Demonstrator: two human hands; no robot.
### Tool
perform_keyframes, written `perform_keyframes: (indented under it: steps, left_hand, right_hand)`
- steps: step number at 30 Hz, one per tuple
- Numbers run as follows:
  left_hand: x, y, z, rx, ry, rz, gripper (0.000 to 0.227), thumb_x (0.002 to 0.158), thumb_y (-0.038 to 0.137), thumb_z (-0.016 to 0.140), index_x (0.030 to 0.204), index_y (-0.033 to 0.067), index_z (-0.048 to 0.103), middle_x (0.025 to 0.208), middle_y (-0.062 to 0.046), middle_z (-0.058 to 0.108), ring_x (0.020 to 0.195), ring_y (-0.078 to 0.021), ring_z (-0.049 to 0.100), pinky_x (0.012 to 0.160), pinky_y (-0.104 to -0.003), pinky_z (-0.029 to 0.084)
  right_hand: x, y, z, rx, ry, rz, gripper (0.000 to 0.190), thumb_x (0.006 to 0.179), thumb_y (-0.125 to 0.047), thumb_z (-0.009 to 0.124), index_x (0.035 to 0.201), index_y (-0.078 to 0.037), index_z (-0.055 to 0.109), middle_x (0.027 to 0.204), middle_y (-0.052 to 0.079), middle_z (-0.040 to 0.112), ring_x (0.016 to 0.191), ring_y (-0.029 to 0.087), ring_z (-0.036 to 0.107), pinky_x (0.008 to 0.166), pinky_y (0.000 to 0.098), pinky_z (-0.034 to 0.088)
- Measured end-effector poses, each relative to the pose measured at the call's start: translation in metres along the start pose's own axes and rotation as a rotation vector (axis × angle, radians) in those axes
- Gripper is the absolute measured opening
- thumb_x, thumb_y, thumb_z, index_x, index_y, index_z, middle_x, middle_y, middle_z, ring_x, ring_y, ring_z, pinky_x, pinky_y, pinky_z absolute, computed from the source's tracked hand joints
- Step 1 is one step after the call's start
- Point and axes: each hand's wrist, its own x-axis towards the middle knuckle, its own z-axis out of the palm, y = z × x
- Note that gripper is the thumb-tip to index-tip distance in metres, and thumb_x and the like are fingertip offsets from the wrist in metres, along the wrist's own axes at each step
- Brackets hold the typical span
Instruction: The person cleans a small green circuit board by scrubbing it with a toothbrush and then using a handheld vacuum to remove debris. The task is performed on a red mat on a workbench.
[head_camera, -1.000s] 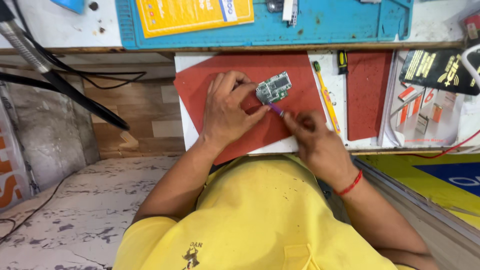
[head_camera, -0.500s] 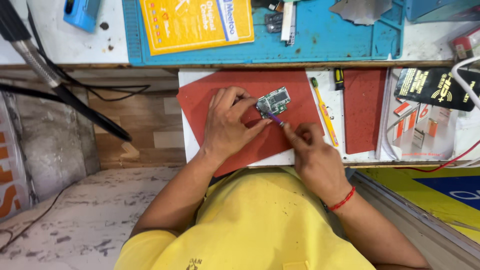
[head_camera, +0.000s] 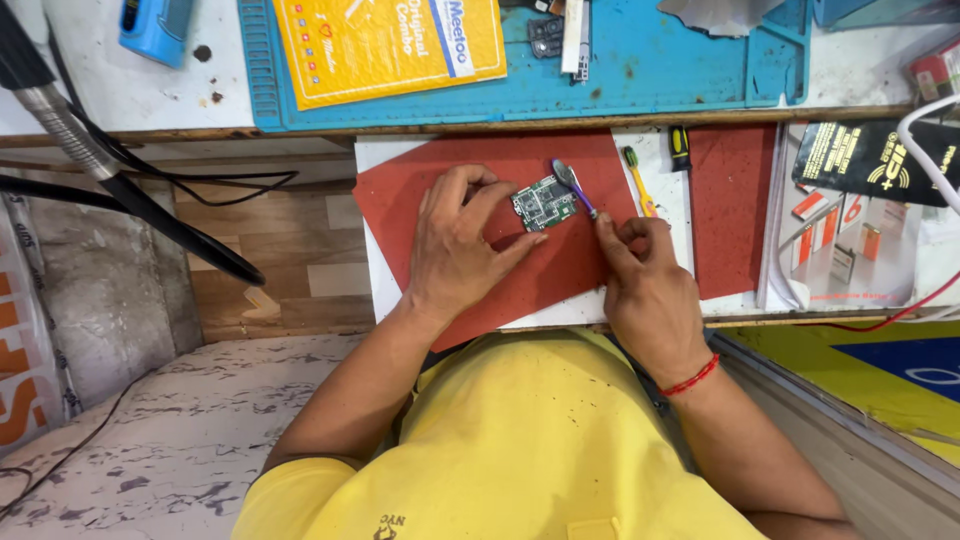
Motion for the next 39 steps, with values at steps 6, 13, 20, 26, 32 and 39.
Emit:
perform_keyframes:
  steps: [6,13,20,26,32,39]
  left_hand:
    - [-0.001,0.001,0.0,-0.018,-0.02,-0.022,0.053,0.071,0.028,0.095,0.111,0.0056,0.069,0.115,-0.01,0.06,0.103,-0.026,0.06,0.092,-0.043,0.048]
    - [0.002,-0.001,-0.001,0.028,-0.041,0.02,0.044,0.074,0.03,0.094,0.105,0.0053,0.074,0.108,-0.007,0.06,0.102,-0.028,0.059,0.088,-0.043,0.046]
    - [0.002,-0.001,-0.002,0.015,-0.022,0.024,0.047,0.073,0.03,0.094,0.107,0.0045,0.073,0.108,-0.009,0.06,0.104,-0.0293,0.059,0.091,-0.044,0.046]
    - [0.0,0.0,0.0,0.015,-0.039,0.006,0.048,0.07,0.027,0.095,0.107,0.0057,0.073,0.108,-0.009,0.061,0.104,-0.0294,0.059,0.091,-0.045,0.046]
    - [-0.003,0.0,0.003,-0.014,-0.007,0.002,0.052,0.071,0.028,0.096,0.111,0.0056,0.071,0.11,-0.009,0.061,0.107,-0.0293,0.06,0.093,-0.045,0.047]
    - [0.0,0.001,0.0,-0.022,-0.018,-0.025,0.055,0.068,0.027,0.097,0.112,0.0055,0.07,0.112,-0.009,0.061,0.108,-0.029,0.061,0.093,-0.044,0.048]
  right_hand:
    - [0.002,0.002,0.0,-0.05,-0.061,0.111,0.057,0.087,0.004,0.062,0.142,-0.012,0.064,0.116,0.012,0.06,0.079,0.034,0.066,0.061,0.0464,0.055]
    - [-0.02,0.002,-0.006,0.007,-0.106,0.024,0.057,0.085,0.003,0.06,0.141,-0.011,0.061,0.118,0.015,0.06,0.08,0.036,0.068,0.065,0.0464,0.057]
    - [-0.009,0.002,-0.001,0.03,-0.041,-0.09,0.055,0.088,0.004,0.062,0.14,-0.013,0.063,0.114,0.013,0.062,0.084,0.033,0.07,0.063,0.043,0.058]
    - [-0.009,0.004,-0.002,0.035,-0.066,-0.09,0.058,0.082,0.005,0.063,0.137,-0.014,0.066,0.11,0.01,0.062,0.08,0.03,0.07,0.065,0.0419,0.059]
    - [-0.004,0.01,-0.003,0.077,-0.055,-0.159,0.056,0.084,0.005,0.064,0.137,-0.01,0.065,0.114,0.012,0.059,0.087,0.03,0.07,0.067,0.042,0.058]
    - [-0.002,0.006,-0.002,0.059,-0.109,-0.236,0.06,0.077,0.004,0.064,0.135,-0.011,0.066,0.115,0.013,0.06,0.084,0.032,0.069,0.061,0.0431,0.057]
